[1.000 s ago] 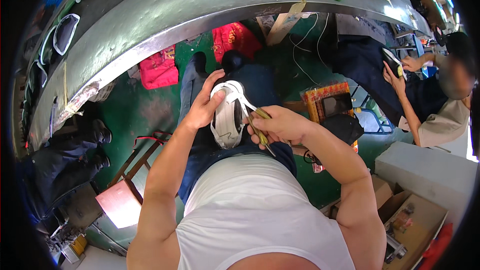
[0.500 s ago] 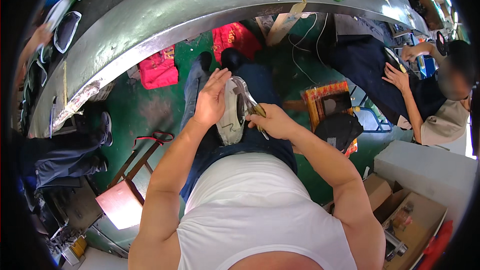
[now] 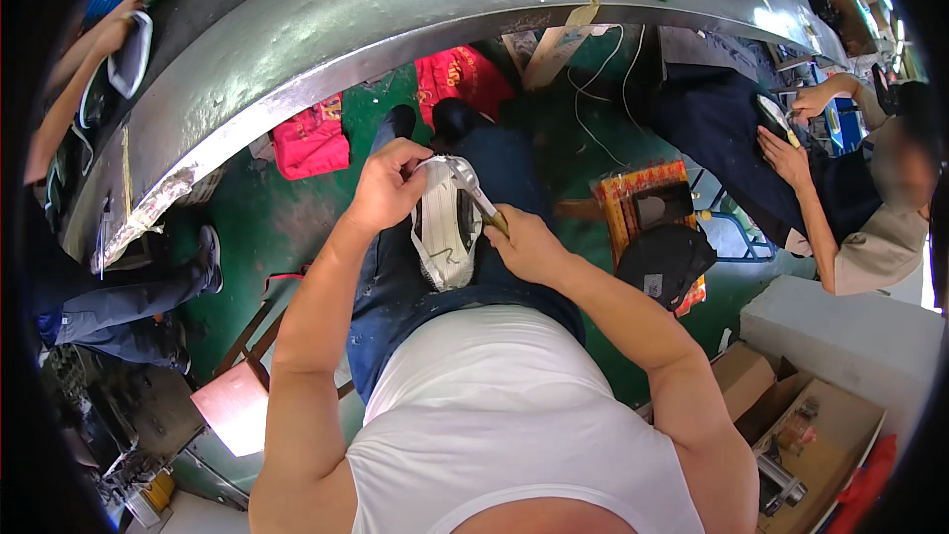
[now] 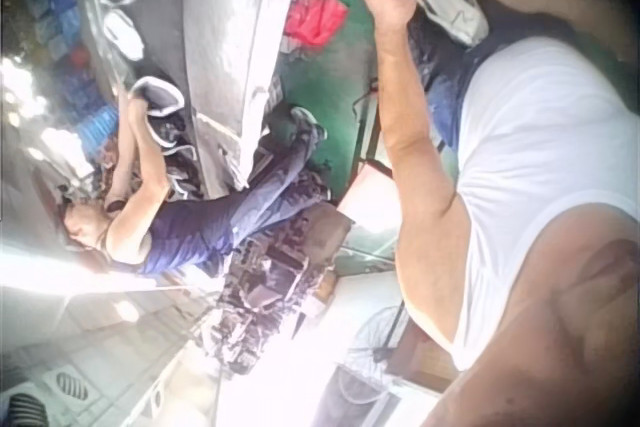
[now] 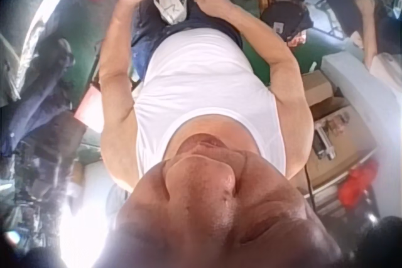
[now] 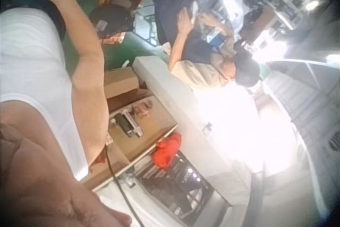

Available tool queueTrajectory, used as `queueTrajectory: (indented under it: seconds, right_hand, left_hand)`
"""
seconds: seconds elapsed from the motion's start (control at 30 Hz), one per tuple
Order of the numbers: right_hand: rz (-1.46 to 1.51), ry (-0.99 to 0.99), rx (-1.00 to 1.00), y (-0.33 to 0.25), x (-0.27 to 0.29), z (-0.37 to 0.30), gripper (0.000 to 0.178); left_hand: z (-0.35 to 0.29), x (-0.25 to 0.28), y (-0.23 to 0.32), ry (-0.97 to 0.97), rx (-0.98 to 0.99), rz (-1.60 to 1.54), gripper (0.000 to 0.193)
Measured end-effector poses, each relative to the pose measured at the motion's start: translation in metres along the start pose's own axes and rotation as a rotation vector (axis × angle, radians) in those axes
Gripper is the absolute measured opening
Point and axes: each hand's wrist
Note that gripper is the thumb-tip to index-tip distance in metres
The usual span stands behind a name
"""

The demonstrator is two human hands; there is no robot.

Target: Trim excess material and stitch shoe components during manufacturing.

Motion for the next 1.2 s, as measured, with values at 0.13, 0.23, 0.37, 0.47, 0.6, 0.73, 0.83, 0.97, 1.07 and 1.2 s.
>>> queueTrajectory:
  seconds: [0.13, 0.23, 0.37, 0.47, 0.6, 0.73, 0.83, 0.97, 1.07, 1.2]
  right_hand:
    - [-0.194, 0.108, 0.056, -0.004, -0.003, -0.004, 0.025]
    - [-0.367, 0.043, -0.046, -0.027, 0.008, -0.015, 0.023]
    - [-0.502, -0.147, 0.038, -0.01, 0.001, -0.044, 0.02]
    - [-0.228, -0.126, -0.081, -0.01, 0.032, -0.045, 0.022]
    - [0.185, 0.044, -0.055, -0.056, 0.05, -0.033, 0.033]
    - [-0.161, 0.157, 0.032, -0.034, 0.025, 0.011, 0.038]
    - [0.037, -0.244, -0.328, -0.043, 0.045, 0.012, 0.04]
    - [0.188, -0.076, -0.212, 0.02, 0.029, -0.008, 0.042]
    - [0.476, 0.021, -0.279, 0.043, 0.019, -0.006, 0.047]
    - [0.704, 0.037, -0.437, 0.049, 0.017, -0.006, 0.047]
  left_hand:
    - [-0.003, -0.023, -0.019, 0.106, 0.314, -0.66, 0.039]
    - [-0.001, -0.028, -0.007, 0.031, 0.637, -0.938, 0.048]
    - [-0.004, -0.027, -0.018, -0.011, 0.581, -0.767, 0.048]
    - [0.001, -0.026, -0.015, -0.022, 0.587, -0.746, 0.045]
    - [0.001, -0.024, -0.009, -0.137, 0.516, -0.69, 0.051]
    - [-0.015, -0.037, -0.007, 0.015, 0.543, -0.737, 0.056]
    - [-0.046, -0.046, 0.003, 0.056, 0.696, -0.623, 0.071]
    - [-0.089, -0.052, 0.02, -0.063, 0.581, -0.28, 0.118]
    - [-0.077, -0.045, 0.021, -0.282, 0.576, -0.126, 0.131]
    - [-0.051, -0.027, 0.044, -0.512, 0.659, 0.096, 0.126]
Point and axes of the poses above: each hand's wrist, its own z-axis towards the middle knuckle, its own x-axis out of the back of the hand, y = z × x, and after that the axes turned 6 degrees about -x, right-handed
